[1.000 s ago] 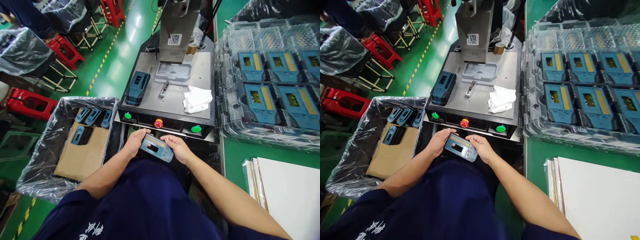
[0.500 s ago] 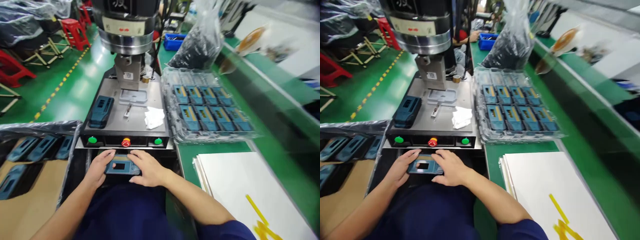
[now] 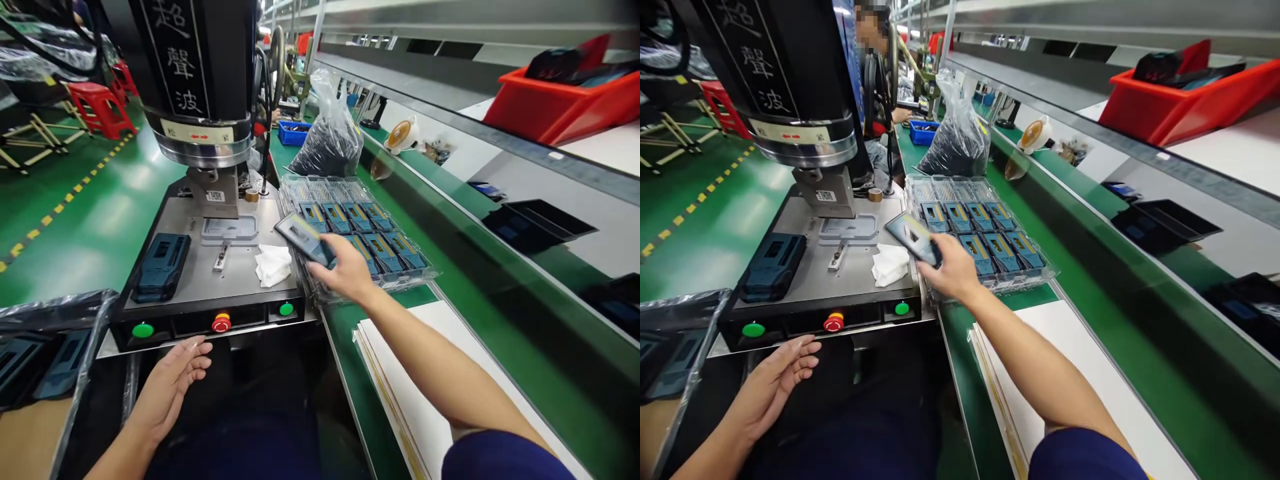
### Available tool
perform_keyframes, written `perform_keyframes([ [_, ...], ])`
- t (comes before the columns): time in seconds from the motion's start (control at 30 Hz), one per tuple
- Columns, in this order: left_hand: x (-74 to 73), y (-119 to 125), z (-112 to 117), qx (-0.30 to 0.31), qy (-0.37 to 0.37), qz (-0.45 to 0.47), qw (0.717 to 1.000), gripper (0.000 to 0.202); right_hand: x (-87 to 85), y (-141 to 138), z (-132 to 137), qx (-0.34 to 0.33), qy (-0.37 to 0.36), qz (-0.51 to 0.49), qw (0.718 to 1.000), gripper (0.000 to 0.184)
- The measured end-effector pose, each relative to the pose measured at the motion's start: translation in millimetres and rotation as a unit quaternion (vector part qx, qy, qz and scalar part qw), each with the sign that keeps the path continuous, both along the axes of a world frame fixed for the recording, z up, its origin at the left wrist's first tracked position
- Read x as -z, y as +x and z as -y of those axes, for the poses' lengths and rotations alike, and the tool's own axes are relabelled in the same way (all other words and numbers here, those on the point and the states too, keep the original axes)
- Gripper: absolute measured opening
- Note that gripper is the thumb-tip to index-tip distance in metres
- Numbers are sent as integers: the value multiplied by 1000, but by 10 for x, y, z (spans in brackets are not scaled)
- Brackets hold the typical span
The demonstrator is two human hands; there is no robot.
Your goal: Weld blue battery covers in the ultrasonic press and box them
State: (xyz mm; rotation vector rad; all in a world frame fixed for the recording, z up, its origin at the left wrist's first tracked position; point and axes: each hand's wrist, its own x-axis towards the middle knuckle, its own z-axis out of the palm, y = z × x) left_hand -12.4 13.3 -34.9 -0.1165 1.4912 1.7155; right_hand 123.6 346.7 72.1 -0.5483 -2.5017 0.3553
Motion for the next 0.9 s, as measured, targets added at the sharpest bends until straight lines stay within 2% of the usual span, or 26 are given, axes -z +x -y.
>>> perform_keyframes([
  [0.13, 61, 22, 52, -10, -14, -1, 1000, 57, -30, -394, -674, 189, -10, 41, 981, 62],
  [0.2, 90, 16, 91, -18, -16, -7, 1000, 58, -32, -625, -918, 247, -38, 82, 965, 64],
  [0.3, 129, -27, 187, -37, -23, -12, 999, 60, -23, -988, -1163, 298, -68, 120, 945, 68],
  [0.5, 150, -143, 407, -93, -57, -11, 994, 65, 53, -1683, -1422, 329, -71, 148, 930, 68],
  [0.63, 130, -200, 489, -126, -78, -2, 989, 71, 99, -2019, -1538, 335, -73, 151, 927, 71],
  [0.77, 135, -246, 522, -135, -79, -13, 988, 69, 160, -2173, -1582, 343, -74, 172, 921, 70],
  [0.9, 149, -283, 506, -131, -80, -35, 987, 63, 231, -2145, -1538, 348, -40, 176, 920, 66],
])
